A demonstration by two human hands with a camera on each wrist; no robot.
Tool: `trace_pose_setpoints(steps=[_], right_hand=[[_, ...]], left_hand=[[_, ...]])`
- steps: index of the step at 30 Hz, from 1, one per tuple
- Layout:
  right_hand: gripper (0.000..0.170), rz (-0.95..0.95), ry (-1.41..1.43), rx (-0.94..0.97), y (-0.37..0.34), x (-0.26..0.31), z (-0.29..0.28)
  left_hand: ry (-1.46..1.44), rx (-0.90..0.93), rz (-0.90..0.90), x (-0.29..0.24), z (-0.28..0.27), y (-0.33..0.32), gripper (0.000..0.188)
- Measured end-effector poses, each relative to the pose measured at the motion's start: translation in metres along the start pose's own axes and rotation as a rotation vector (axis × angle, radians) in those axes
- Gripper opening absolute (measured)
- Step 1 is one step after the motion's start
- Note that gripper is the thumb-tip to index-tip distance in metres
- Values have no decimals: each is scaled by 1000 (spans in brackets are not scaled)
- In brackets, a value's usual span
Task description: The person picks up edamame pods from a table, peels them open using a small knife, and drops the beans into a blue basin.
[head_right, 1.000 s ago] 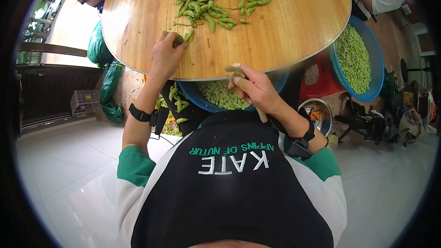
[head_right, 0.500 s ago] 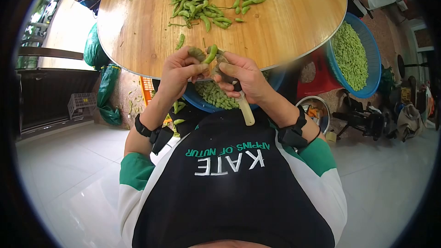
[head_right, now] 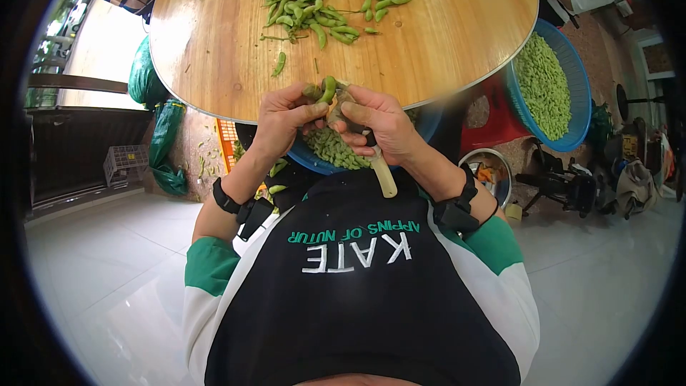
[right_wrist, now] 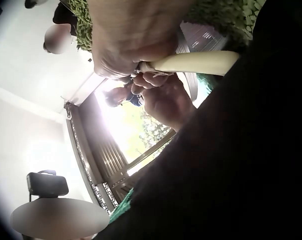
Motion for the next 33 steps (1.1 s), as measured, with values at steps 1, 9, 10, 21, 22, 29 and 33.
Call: trace_pose_setpoints(steps=[1,9,10,21,22,29,33], right_hand=[[28,0,-1,1,-1,0,1],[25,4,-61,-50,-2,2,6],[25,4,-60,-50,-3,1,6],[27,72,319,48,-3,-4,-6],[27,70,320,47,-3,-4,-6],[26,70,437,-68,-2,-5,-7],[23,68,444,-55,-2,-8,-5]], left_hand=[[10,3,7,0,0,0,12],[-31,19,2,0,-2,1,11],[-64,28,-4,2,-2,1,11],[-641,719,-189,11,0,18,19],[-615,707,-185,8,1,17,18],[941,-326,905,-27,19,-10,21],[1096,-468,991,-28,27,-15,13]])
Point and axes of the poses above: each hand's wrist, its own y-axis towards the middle knuckle, its own z-axis out of the palm, x = y × z, the point moved 2 cm from there along y, towards the middle knuckle, and after that the axes turned 14 degrees about -z, right-handed, at the moved point
